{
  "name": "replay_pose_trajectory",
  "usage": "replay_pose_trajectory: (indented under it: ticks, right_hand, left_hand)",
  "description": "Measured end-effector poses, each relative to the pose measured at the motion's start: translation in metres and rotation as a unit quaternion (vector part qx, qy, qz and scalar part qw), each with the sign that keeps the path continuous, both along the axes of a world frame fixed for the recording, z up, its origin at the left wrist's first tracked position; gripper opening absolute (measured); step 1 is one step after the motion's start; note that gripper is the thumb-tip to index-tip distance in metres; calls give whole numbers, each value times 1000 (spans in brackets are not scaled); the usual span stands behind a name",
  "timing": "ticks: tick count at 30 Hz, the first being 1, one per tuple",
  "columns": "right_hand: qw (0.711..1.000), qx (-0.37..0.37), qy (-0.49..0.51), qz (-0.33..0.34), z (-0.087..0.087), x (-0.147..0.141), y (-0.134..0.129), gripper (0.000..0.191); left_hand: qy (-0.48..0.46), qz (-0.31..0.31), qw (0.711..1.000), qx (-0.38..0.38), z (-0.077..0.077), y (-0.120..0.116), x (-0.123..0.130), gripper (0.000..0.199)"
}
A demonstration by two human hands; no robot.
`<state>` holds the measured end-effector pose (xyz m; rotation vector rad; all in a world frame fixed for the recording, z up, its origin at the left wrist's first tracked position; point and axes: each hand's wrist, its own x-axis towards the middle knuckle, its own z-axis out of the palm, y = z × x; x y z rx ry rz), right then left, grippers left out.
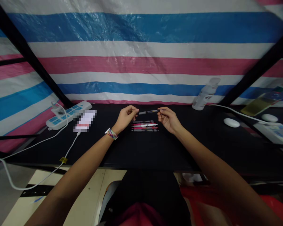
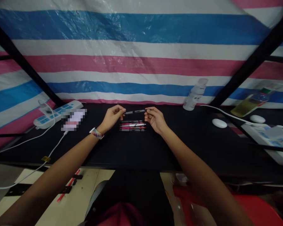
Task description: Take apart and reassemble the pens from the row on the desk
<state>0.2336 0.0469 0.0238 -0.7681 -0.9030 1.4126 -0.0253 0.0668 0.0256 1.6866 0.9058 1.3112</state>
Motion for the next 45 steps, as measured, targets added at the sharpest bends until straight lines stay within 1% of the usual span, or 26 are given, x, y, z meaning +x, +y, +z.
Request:
replay_pose_trajectory:
  ticks: [3,6,7,11,14,15,18,20,21,24,25,27,29,32,35,39,43,45]
  right_hand:
    - [1000,-7,4,-4,0,0,0,18]
    - [1000,-16,2,-6,0,1,0,21]
    - [1000,-20,0,-6,0,1,1,21]
    - [999,-36,2,-10,0,2,1,21]
    - [999,-46,8,-15,-1,4,3,18]
    - [999,-48,9,-15,-1,4,3,18]
    - [998,-53,11,-7,-1,5,4,17]
    - [998,-55,14,-1,-1,5,4,18]
    - [998,-57,16,0,0,5,4,17]
    - [998,-59,27,-5,0,4,4,16]
    - [998,-59,30,-6,-1,4,4,17]
    - [998,-59,34,-4,-1,4,4,18]
    - [997,-65,38,2,-1,5,5,17]
    - [997,-72,37,11,-1,5,5,12]
    - [999,-50,5,7,-3,3,4,11]
    - [999,-6,-43,-7,-8,2,4,19]
    - [998,24,-60,-25,-9,4,4,23]
    - [997,32,-62,-37,-8,6,5,22]
  left_hand:
    - [-5,-9,1000,16,0,-1,1,28]
    - [26,-8,999,26,-1,1,1,18]
    - [27,-3,999,22,-1,1,1,17]
    - [1,1,1000,5,-5,5,0,22]
    - [28,4,999,22,-7,6,0,36]
    - [45,7,998,34,-8,7,0,34]
    - [73,6,996,59,-9,7,-1,11]
    - [62,0,997,54,-8,6,-1,11]
    - [50,-3,998,46,-7,6,-1,14]
    - [26,-15,999,24,-5,4,0,32]
    - [26,-18,999,20,-4,4,0,32]
    - [38,-16,999,21,-4,2,0,24]
    - [50,0,998,27,-3,1,0,18]
    - [52,31,997,44,-3,2,-1,18]
    - [35,48,997,52,-5,5,-1,21]
    - [27,53,997,44,-7,8,-2,22]
    - [24,58,998,31,-8,10,-4,42]
    - [13,65,997,30,-8,12,-5,41]
